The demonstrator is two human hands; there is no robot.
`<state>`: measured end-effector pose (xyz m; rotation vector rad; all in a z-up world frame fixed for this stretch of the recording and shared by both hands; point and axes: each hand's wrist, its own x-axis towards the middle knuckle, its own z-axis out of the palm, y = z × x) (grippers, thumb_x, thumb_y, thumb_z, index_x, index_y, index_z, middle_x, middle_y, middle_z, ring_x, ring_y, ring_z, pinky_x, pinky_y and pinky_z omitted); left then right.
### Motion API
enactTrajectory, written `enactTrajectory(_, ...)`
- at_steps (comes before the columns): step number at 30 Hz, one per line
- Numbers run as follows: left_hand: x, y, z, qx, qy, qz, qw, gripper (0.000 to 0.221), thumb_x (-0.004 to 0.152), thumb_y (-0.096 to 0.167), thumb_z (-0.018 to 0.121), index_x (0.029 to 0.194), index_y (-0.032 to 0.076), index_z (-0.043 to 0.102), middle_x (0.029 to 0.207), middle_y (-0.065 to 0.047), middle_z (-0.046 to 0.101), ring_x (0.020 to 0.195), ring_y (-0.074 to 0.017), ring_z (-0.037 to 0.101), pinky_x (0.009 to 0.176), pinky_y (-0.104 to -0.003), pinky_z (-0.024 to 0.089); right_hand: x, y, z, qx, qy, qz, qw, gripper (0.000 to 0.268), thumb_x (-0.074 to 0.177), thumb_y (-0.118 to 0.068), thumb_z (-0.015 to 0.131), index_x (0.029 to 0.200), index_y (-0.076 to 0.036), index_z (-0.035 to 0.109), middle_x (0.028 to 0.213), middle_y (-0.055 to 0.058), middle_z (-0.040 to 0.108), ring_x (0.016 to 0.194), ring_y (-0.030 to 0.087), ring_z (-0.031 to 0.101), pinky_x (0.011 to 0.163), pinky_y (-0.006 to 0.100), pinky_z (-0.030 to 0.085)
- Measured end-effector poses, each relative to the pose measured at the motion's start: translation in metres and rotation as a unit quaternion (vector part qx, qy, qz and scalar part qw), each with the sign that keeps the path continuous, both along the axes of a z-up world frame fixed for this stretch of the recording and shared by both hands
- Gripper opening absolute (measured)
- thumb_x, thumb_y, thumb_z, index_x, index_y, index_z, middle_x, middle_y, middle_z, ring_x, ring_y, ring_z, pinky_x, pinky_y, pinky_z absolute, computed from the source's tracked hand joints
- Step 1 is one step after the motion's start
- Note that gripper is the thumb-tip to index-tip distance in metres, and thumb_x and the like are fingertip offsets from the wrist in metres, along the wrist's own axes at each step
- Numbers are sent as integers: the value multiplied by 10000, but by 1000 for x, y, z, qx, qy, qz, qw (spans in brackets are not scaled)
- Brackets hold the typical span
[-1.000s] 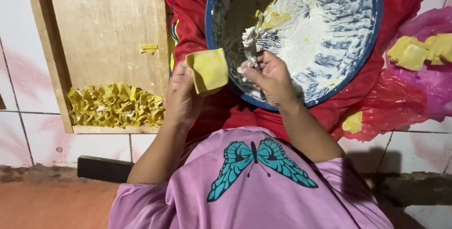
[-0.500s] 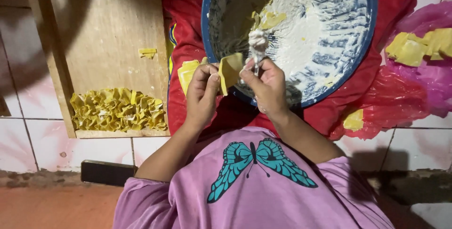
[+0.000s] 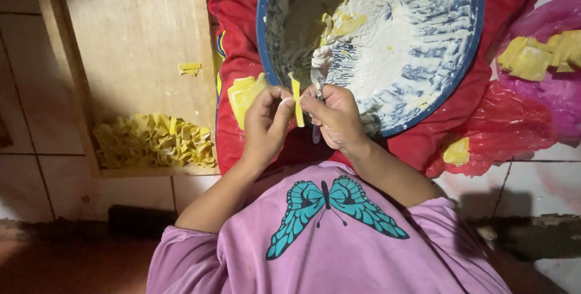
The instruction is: A person is manually preparing dumplings by placing filling onto dough wrappers and folding them into shape.
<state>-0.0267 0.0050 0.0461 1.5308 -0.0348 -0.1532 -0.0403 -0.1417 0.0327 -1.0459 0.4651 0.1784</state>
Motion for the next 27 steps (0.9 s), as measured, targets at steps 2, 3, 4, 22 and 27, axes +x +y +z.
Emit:
enactTrajectory(2, -1, 0, 7, 6, 1, 3, 1000, 25, 995, 35, 638, 987, 11, 637, 776, -88, 625, 709, -167, 638, 650, -307, 561, -1, 0, 0, 7, 0, -1, 1000, 119, 936, -19, 740, 871, 30, 653, 609, -24, 453, 526, 4, 382, 446, 129, 335)
enactTrajectory(3, 0, 1, 11, 11, 1, 6, 1000, 30, 975, 30, 670, 989, 9, 652, 767, -89, 647, 698, -163, 662, 638, -301, 573, -1, 0, 0, 14, -1, -2, 1000, 116, 949, -15, 724, 872, 30, 650, 609, -27, 432, 531, 11, 378, 453, 133, 342)
enactTrajectory(4, -1, 2, 11, 12, 1, 7, 1000, 30, 975, 30, 670, 989, 9, 652, 767, -89, 647, 698, -163, 662, 638, -301, 573, -3, 0, -4, 15, -1, -2, 1000, 116, 949, -15, 724, 872, 30, 650, 609, -27, 432, 531, 11, 378, 453, 133, 342)
enactTrajectory(22, -3, 16, 2, 106, -94, 17, 990, 25, 923, 47, 712, 910, 25, 712, 870, -135, 725, 706, -270, 703, 557, -319, 574, -4, 10, -6, -29, -47, 6, 998, 164, 877, 17, 804, 957, 55, 666, 648, 62, 570, 559, 74, 550, 509, 197, 474)
enactTrajectory(27, -16, 36, -25, -192, 176, 143, 955, 34, 1002, 88, 544, 1025, 112, 546, 934, -23, 678, 795, -90, 674, 670, -204, 586, -10, -4, -26, -53, -21, -27, 998, 150, 923, 9, 739, 983, 1, 602, 722, 83, 626, 624, 92, 627, 539, 195, 515)
